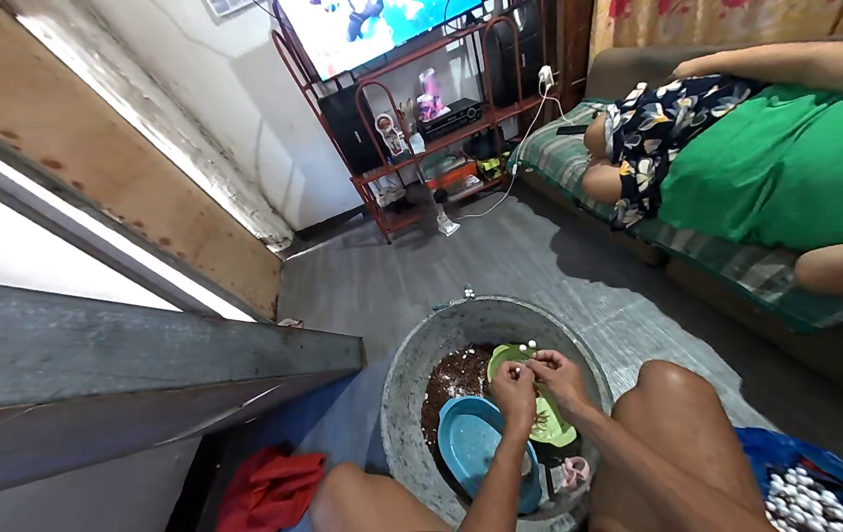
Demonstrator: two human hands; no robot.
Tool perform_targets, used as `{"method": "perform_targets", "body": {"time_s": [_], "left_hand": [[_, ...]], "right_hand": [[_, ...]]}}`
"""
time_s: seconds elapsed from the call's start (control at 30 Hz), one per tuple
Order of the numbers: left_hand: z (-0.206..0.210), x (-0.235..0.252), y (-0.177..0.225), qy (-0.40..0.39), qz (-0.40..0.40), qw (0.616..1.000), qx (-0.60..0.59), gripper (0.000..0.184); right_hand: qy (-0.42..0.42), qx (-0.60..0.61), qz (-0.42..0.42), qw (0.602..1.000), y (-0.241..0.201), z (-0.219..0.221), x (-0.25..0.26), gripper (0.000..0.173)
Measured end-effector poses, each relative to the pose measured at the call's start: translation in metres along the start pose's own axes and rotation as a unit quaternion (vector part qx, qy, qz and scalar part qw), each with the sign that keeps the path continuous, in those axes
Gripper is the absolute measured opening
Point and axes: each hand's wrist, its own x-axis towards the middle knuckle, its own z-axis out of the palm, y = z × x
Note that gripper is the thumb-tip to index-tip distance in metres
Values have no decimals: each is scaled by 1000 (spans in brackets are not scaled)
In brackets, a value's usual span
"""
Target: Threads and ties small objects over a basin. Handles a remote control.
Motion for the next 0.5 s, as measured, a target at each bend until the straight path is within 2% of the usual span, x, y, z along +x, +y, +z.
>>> {"method": "perform_targets", "body": {"time_s": [0.1, 0.17, 0.33, 0.43, 0.5], "left_hand": [[-1, 0, 3, -27, -93, 981, -167, 14], [-3, 1, 3, -43, -113, 968, -219, 14], [-11, 2, 6, -98, -130, 959, -232, 23], [-20, 6, 11, -102, -120, 966, -203, 26], [-24, 13, 1, -95, -110, 975, -170, 25]], "right_hand": [[4, -2, 7, 1000, 2, -1, 1, 24], [4, -3, 12, 1000, 1, -3, 2, 24], [-5, -9, 17, 1000, -8, -8, -1, 27], [-5, -10, 22, 1000, -25, -11, -2, 26], [7, -5, 28, 1000, -20, -15, 1, 26]]}}
